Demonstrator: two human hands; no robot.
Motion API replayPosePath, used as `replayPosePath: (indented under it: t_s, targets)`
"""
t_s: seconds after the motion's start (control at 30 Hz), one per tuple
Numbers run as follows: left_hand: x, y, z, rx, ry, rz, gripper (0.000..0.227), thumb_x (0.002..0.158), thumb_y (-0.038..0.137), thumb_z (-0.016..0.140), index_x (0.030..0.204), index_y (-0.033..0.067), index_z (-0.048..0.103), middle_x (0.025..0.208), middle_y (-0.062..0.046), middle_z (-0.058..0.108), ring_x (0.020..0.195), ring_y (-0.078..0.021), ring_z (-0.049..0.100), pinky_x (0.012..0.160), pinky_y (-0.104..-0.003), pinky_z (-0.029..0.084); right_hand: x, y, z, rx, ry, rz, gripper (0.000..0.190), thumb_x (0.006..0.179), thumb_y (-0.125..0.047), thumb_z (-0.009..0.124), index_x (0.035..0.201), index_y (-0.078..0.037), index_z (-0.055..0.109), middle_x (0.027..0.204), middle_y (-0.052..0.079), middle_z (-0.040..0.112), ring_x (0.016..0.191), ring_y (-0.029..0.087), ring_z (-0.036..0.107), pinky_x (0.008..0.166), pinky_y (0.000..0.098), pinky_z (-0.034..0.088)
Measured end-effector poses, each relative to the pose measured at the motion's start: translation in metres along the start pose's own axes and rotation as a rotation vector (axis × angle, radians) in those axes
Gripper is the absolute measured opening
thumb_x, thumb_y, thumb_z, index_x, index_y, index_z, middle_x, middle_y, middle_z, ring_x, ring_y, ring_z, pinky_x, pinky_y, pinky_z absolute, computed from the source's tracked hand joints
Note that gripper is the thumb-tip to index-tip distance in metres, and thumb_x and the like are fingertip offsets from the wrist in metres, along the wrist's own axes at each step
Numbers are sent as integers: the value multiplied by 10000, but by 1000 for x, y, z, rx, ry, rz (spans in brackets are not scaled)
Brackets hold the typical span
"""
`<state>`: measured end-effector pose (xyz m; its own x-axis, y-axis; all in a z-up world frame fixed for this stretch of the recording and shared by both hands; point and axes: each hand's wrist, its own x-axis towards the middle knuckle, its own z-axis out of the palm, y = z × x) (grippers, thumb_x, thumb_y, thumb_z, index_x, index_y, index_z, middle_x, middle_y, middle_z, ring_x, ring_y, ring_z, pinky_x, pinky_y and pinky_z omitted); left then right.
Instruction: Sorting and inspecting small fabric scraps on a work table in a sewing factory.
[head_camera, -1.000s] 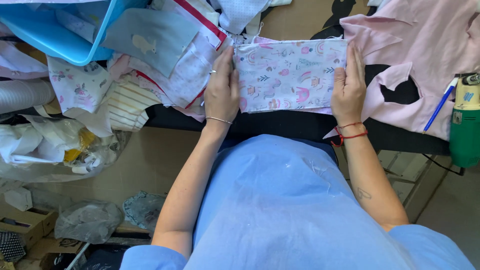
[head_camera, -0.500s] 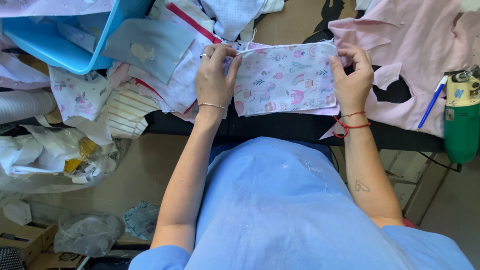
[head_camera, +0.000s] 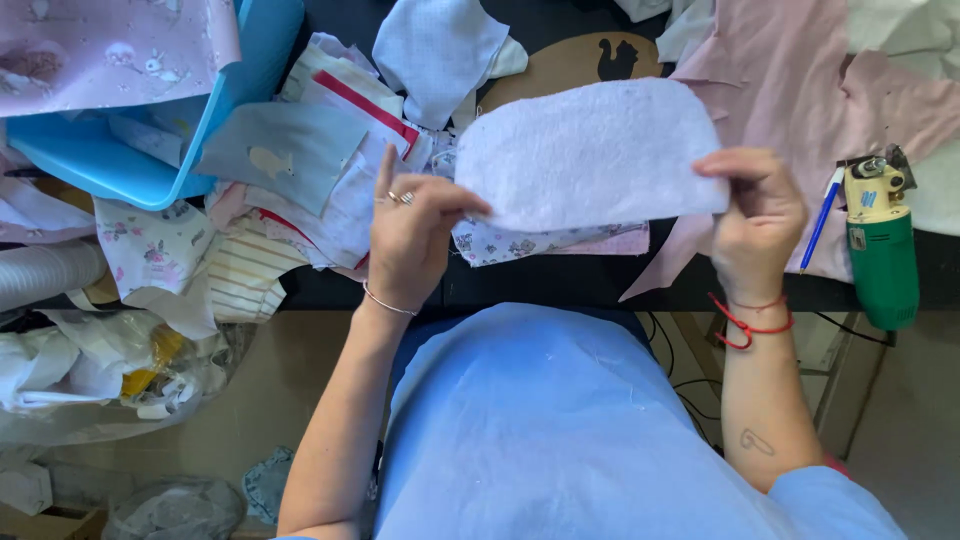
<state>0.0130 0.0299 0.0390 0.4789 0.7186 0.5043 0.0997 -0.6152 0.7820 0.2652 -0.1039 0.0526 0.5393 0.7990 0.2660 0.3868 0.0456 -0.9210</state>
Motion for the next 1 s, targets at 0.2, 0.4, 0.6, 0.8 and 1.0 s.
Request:
replayPosePath:
  t_s: [0.2,0.4,0.6,0.8,1.0]
  targets:
    - [-69,-24,30,414,-250,126,128,859,192,507,801,220,617,621,43,566,697,-98,532,979,-381,304,-30,33,9,-527,-343,-37,394,730,173,408,806,-126,653,966,41,626,979,272,537,888,378,393]
    - [-49,-9,32,390,-306,161,156,850,125,473,772,190,592,590,17,527,612,-142,527,589,-254,427,-43,-14,69,-146,-478,-50,486,684,-1,637,1153,-77,535,1168,123,530,1122,316,457,928,427,355]
    - [-32,-4,38,368,-287,240,115,822,168,499,717,185,541,643,36,507,640,-139,484,705,-269,396,-50,-7,86,-136,-547,-50,385,728,-41,655,1095,-6,542,1086,170,569,1017,329,527,876,416,431]
    - [-51,-22,32,469,-406,31,306,552,65,595,802,241,574,905,67,559,863,-159,513,956,-468,255,-54,16,76,-446,-602,-159,493,681,-236,711,1137,-143,548,1211,58,506,1147,263,444,971,443,302]
    - [-12,2,-2,-122,-110,-499,262,679,-60,472,857,120,539,784,-42,646,775,-248,625,738,-344,455,-10,-2,49,-452,-397,-296,553,625,139,484,1103,-121,585,1105,39,574,1050,250,529,967,407,305]
